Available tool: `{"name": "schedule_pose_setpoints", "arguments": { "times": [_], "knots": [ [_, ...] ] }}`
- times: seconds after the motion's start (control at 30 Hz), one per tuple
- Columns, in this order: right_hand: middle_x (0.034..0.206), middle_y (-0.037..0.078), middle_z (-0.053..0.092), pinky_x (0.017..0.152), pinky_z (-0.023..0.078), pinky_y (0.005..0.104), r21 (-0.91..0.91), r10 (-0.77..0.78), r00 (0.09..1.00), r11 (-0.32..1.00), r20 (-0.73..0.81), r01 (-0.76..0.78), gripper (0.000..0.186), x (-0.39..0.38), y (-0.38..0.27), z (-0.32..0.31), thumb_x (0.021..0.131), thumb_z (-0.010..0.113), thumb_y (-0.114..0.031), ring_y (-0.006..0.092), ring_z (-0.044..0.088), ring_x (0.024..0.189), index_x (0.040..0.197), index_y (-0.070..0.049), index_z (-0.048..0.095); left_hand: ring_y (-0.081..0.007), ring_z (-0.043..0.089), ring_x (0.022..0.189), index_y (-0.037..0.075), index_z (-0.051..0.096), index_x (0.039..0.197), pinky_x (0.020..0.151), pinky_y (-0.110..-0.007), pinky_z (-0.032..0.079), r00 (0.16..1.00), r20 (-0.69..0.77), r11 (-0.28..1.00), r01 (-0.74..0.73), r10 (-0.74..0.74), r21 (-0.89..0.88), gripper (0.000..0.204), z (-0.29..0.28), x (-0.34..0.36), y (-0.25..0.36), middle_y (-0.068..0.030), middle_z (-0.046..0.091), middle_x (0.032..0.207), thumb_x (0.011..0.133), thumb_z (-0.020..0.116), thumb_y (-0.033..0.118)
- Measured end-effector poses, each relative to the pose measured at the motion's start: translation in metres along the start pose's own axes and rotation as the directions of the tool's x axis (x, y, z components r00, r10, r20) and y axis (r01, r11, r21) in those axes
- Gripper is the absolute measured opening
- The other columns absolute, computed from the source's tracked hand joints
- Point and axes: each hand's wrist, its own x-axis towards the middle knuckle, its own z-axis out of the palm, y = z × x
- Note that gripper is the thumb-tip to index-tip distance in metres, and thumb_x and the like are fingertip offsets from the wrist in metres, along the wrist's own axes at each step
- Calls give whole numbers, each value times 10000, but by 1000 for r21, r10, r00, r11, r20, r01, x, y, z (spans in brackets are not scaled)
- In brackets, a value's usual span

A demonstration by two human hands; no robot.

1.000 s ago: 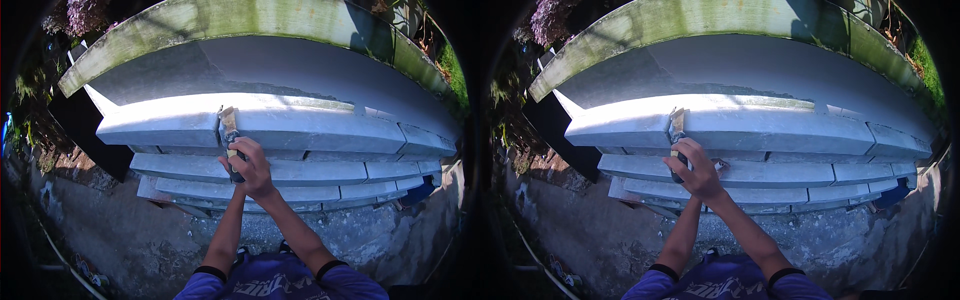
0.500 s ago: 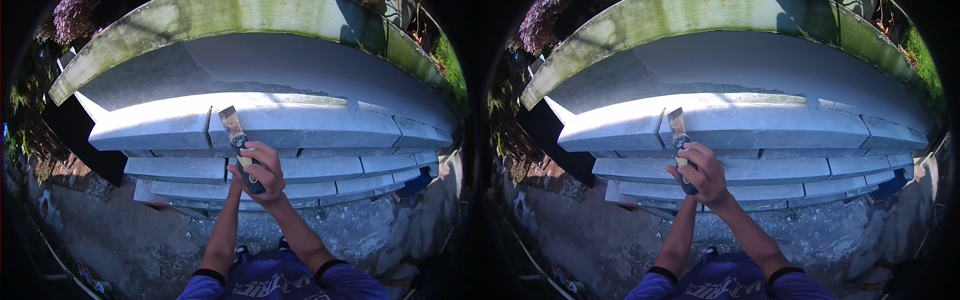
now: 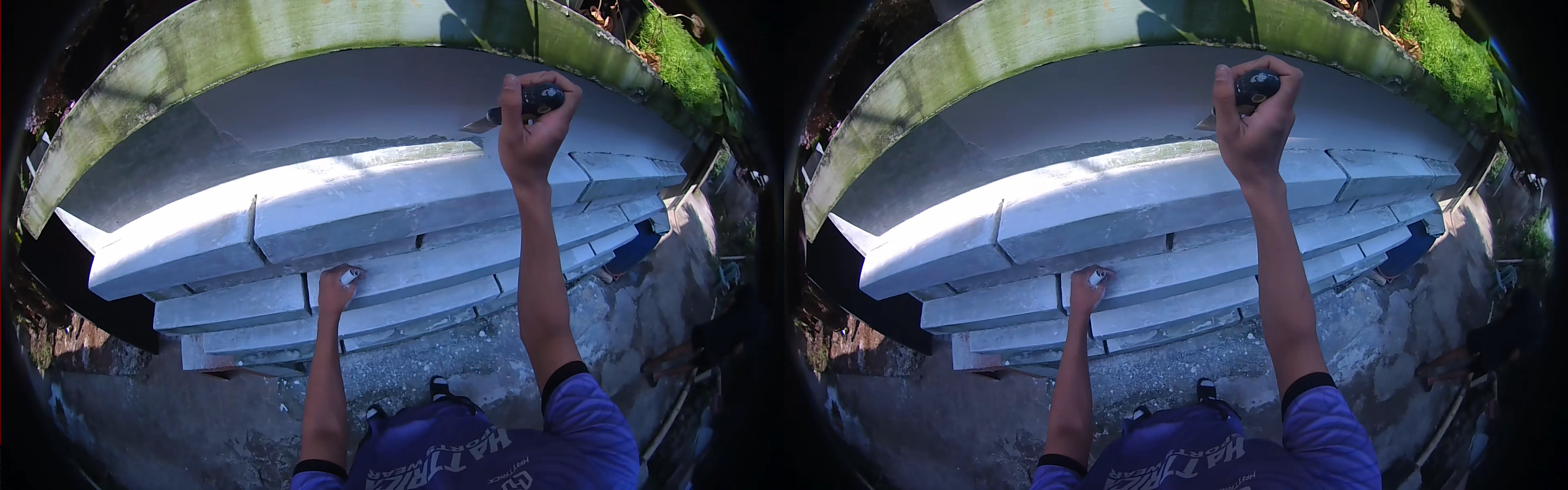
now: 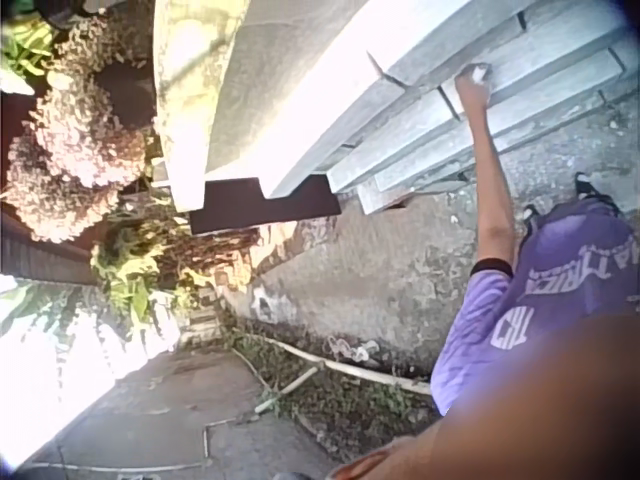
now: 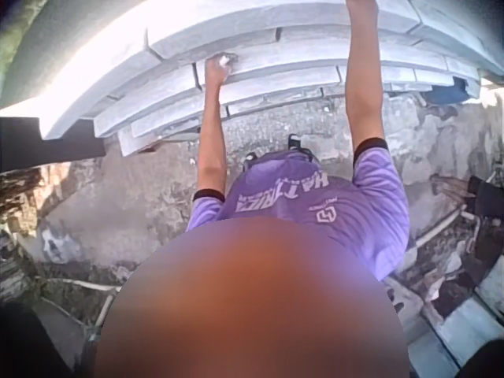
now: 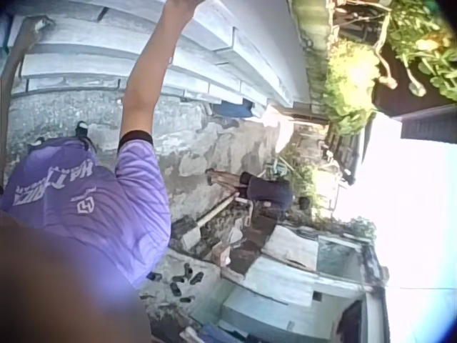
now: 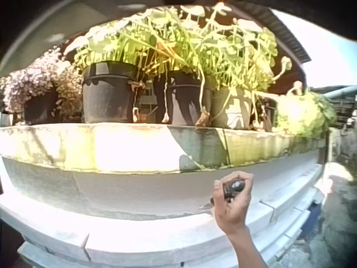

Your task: The person applies and smooths wall filler onto a concrete structure with a putty knife.

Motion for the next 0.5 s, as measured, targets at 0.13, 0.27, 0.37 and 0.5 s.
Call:
{"name": "schedule_pose_setpoints", "arguments": {
  "times": [0.13,0.27,0.37,0.5],
  "knots": [
    [911,94,545,579,494,213,238,-115,979,959,-168,154,333,5,14,-20,904,633,-64,94,574,696,1061,-44,341,-296,689,805,87,726,823,736,-350,525,1000,0,998,1,-1,56,147,2,1,5,-106,715,851,689,709,29],
    [876,93,554,572,490,220,83,-147,989,985,-13,148,324,-3,36,-14,899,628,-52,98,563,671,1059,-43,346,-294,690,809,87,724,824,739,-350,524,1000,14,999,-9,9,52,142,-1,2,4,-104,715,853,694,707,32],
    [848,83,564,570,483,237,326,-90,992,939,-88,114,328,1,21,-12,894,645,-88,99,568,664,1054,-43,362,-290,691,812,84,720,824,742,-350,524,1000,18,998,-1,0,58,132,0,1,5,-105,715,855,702,704,36],
    [802,59,573,552,469,245,-35,43,992,999,123,-39,344,-21,38,5,886,666,-111,93,559,624,1046,-43,369,-286,692,823,80,715,822,756,-344,524,999,33,998,5,-7,60,140,2,2,10,-100,717,864,691,698,34]
  ]
}}
